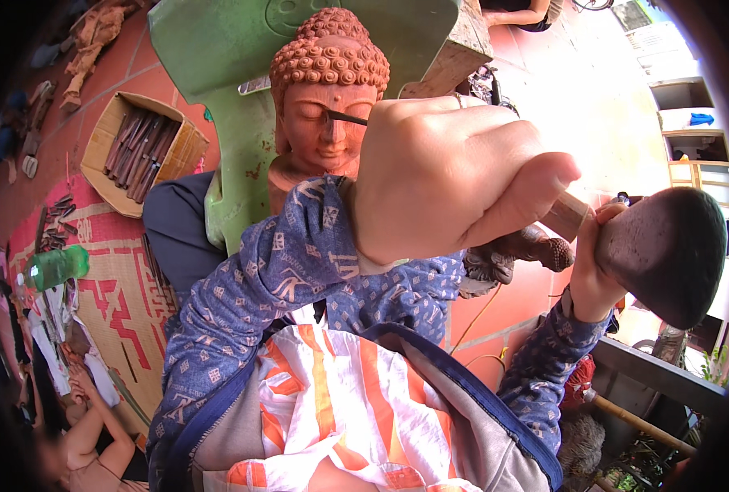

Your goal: The person carves a wooden Buddha head using a chisel and mallet. They hold the head steady with one hand while striking the chisel with the other to refine facial features.

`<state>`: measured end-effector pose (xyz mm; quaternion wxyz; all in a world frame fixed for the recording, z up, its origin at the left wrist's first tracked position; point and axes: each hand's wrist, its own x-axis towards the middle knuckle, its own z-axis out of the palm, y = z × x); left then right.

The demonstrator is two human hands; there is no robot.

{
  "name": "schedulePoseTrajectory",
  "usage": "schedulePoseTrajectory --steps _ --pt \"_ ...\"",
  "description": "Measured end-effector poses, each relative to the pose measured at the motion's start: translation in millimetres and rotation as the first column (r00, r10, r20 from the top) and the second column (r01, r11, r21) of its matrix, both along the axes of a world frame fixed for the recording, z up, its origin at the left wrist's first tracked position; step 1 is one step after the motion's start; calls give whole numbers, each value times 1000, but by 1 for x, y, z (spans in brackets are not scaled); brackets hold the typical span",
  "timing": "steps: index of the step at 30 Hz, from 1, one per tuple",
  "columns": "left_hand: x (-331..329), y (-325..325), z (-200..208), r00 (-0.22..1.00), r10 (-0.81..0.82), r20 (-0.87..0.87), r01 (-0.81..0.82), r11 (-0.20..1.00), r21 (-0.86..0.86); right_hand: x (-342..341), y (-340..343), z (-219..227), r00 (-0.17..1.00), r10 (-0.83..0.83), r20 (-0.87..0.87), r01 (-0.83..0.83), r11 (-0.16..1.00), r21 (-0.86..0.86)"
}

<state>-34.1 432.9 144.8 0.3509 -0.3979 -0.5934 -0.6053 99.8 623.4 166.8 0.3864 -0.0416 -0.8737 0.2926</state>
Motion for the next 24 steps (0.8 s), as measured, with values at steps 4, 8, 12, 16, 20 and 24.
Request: schedulePoseTrajectory --steps 4,8,12,16,20,24 --pt "-3 -2 -1 998 -53 -17 53 998 20 2 -12 5 999 16 -35 -14 999 51" --pt "-2 -11 -2 997 -57 -46 56 998 -21 -4 -14 -20 998 -35 -47 41 989 143" --pt "-2 -12 -4 992 -112 -66 110 993 -40 3 -22 -39 986 -151 -67 165 922 351" --pt "1 -16 -3 983 -182 -30 178 978 -109 2 -40 -54 972 -157 -177 100 950 -295" --pt "30 -42 6 929 -338 -150 302 928 -219 19 -37 -81 997 -33 -65 13 957 -291" --pt "65 -89 8 804 -560 197 594 755 -277 24 -65 -93 974 222 53 -168 854 -492"
